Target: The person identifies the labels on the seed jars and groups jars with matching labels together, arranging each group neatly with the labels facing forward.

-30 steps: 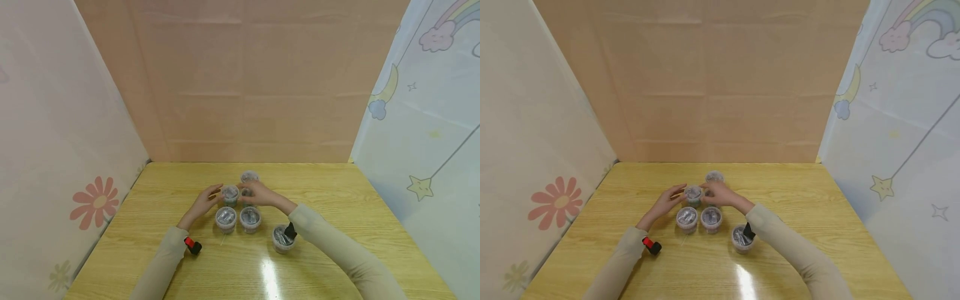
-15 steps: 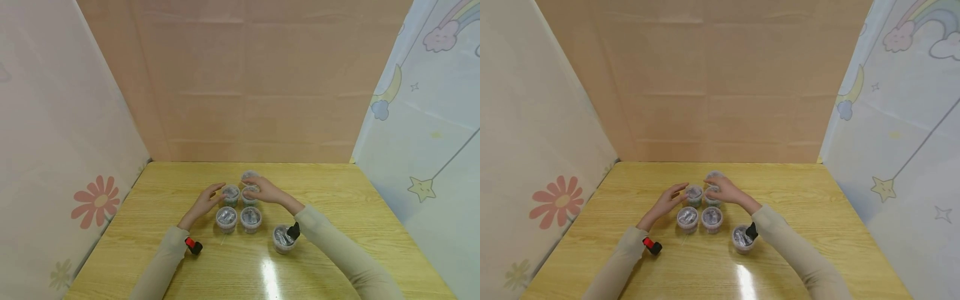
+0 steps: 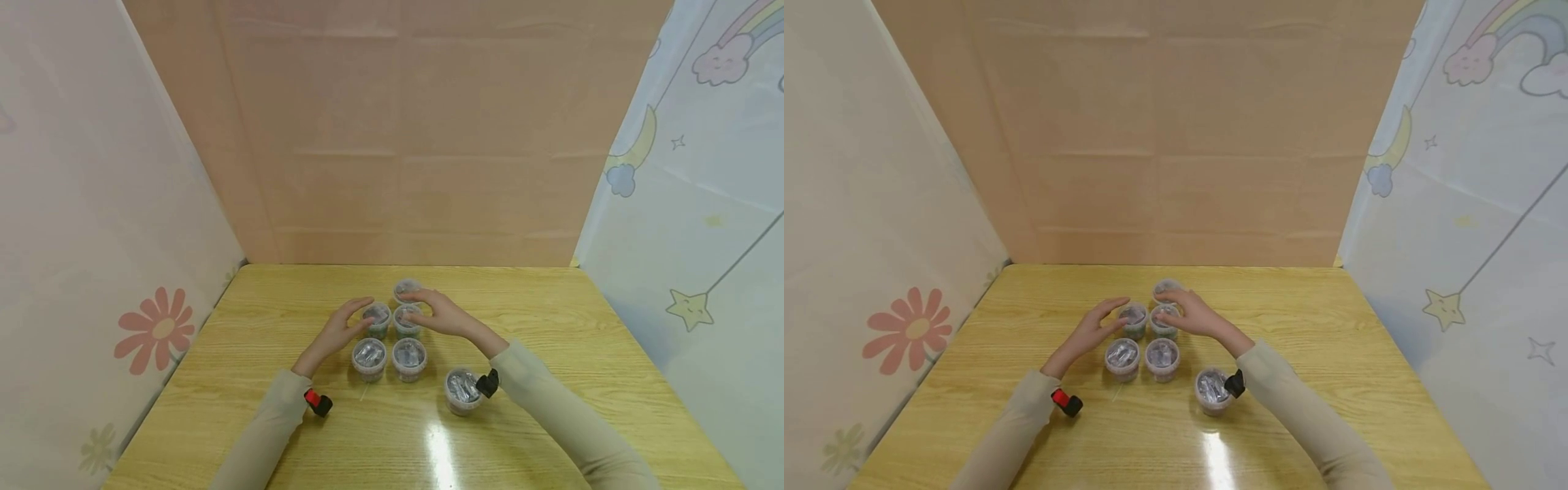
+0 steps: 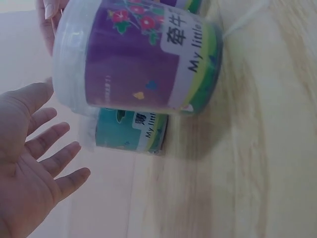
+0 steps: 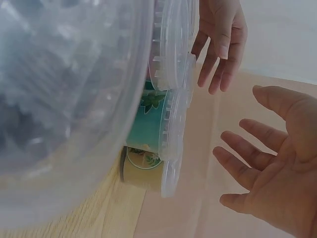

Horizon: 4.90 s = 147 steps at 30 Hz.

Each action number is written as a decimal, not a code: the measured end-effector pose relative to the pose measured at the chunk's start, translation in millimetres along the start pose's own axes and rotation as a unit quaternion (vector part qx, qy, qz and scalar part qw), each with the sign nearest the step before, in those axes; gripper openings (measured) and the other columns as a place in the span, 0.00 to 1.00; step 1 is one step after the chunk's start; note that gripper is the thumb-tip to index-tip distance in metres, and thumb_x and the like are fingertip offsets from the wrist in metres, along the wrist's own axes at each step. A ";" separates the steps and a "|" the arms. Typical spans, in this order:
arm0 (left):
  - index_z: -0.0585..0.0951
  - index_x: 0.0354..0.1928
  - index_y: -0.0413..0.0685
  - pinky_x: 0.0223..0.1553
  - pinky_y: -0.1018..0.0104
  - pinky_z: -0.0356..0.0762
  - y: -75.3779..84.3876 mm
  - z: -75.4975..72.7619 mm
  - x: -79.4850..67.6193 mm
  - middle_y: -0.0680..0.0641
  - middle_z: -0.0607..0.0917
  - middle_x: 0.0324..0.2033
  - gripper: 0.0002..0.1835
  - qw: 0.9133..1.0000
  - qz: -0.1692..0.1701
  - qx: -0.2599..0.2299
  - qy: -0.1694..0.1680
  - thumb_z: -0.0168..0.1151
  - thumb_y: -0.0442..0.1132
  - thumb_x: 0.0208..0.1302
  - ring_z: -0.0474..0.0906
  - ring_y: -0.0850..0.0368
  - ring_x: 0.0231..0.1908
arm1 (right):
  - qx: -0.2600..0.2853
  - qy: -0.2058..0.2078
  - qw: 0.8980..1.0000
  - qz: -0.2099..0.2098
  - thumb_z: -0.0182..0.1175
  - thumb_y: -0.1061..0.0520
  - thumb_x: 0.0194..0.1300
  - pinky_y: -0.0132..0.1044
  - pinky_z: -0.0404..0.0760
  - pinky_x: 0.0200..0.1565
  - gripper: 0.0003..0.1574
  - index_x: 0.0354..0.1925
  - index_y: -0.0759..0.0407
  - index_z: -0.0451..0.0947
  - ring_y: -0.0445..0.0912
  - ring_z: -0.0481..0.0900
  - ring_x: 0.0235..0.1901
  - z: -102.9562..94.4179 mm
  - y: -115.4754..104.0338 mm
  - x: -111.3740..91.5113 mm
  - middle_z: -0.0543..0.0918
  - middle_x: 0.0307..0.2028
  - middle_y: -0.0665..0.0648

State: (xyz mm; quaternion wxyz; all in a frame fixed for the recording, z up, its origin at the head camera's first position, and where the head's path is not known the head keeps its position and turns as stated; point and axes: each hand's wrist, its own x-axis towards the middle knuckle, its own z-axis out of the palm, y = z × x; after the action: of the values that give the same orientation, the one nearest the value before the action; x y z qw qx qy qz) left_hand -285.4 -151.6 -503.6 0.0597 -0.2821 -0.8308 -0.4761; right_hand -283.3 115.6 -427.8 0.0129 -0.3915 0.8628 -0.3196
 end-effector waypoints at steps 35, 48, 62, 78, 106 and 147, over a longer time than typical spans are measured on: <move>0.72 0.61 0.48 0.56 0.53 0.73 25.5 11.4 1.8 0.46 0.75 0.57 0.23 0.993 0.106 0.057 -0.015 0.55 0.46 0.66 0.71 0.50 0.57 | -0.033 0.050 0.998 0.012 0.59 0.56 0.64 0.56 0.69 0.57 0.26 0.59 0.60 0.71 0.55 0.70 0.57 3.2 0.7 -24.9 0.75 0.56 0.58; 0.73 0.60 0.45 0.55 0.54 0.73 33.7 20.2 1.7 0.45 0.77 0.55 0.23 0.985 0.150 0.084 -0.018 0.59 0.40 0.64 0.71 0.52 0.56 | -0.025 0.052 0.998 0.010 0.57 0.52 0.66 0.57 0.69 0.57 0.25 0.60 0.58 0.70 0.55 0.69 0.58 2.1 -1.8 -32.7 0.74 0.57 0.60; 0.70 0.62 0.44 0.60 0.50 0.67 41.4 29.3 -2.7 0.39 0.72 0.60 0.25 0.989 0.127 0.052 -0.056 0.55 0.45 0.66 0.64 0.44 0.63 | -0.016 0.055 0.998 -0.003 0.55 0.49 0.67 0.54 0.72 0.56 0.26 0.60 0.56 0.70 0.53 0.71 0.58 -0.8 0.0 -44.6 0.74 0.57 0.58; 0.70 0.63 0.45 0.62 0.52 0.65 52.4 38.0 -2.2 0.44 0.73 0.60 0.24 0.985 0.154 0.035 -0.065 0.56 0.43 0.66 0.67 0.50 0.61 | -0.013 0.070 0.997 -0.006 0.57 0.51 0.66 0.57 0.72 0.53 0.25 0.60 0.54 0.70 0.54 0.71 0.57 -6.1 1.7 -60.1 0.75 0.55 0.55; 0.68 0.64 0.49 0.59 0.61 0.70 61.8 51.3 -9.1 0.50 0.72 0.61 0.25 0.984 0.132 0.069 -0.100 0.54 0.45 0.67 0.68 0.56 0.61 | -0.012 0.054 0.998 0.003 0.57 0.51 0.66 0.53 0.72 0.55 0.26 0.62 0.50 0.68 0.50 0.70 0.59 -1.0 7.7 -80.8 0.73 0.59 0.52; 0.68 0.64 0.47 0.48 0.72 0.75 80.2 78.5 -17.9 0.49 0.76 0.55 0.26 0.969 0.173 0.090 -0.150 0.51 0.50 0.68 0.76 0.64 0.44 | 0.018 -0.038 0.999 -0.015 0.56 0.52 0.67 0.58 0.73 0.51 0.29 0.63 0.55 0.65 0.49 0.71 0.57 0.1 20.9 -107.3 0.73 0.58 0.51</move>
State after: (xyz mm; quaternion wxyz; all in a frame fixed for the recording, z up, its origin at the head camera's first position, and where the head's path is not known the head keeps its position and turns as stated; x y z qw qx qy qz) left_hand -215.1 -63.1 -491.7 0.0404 -0.4830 -0.8084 -0.3341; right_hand -222.8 199.2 -464.1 0.0479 -0.4163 0.8497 -0.3202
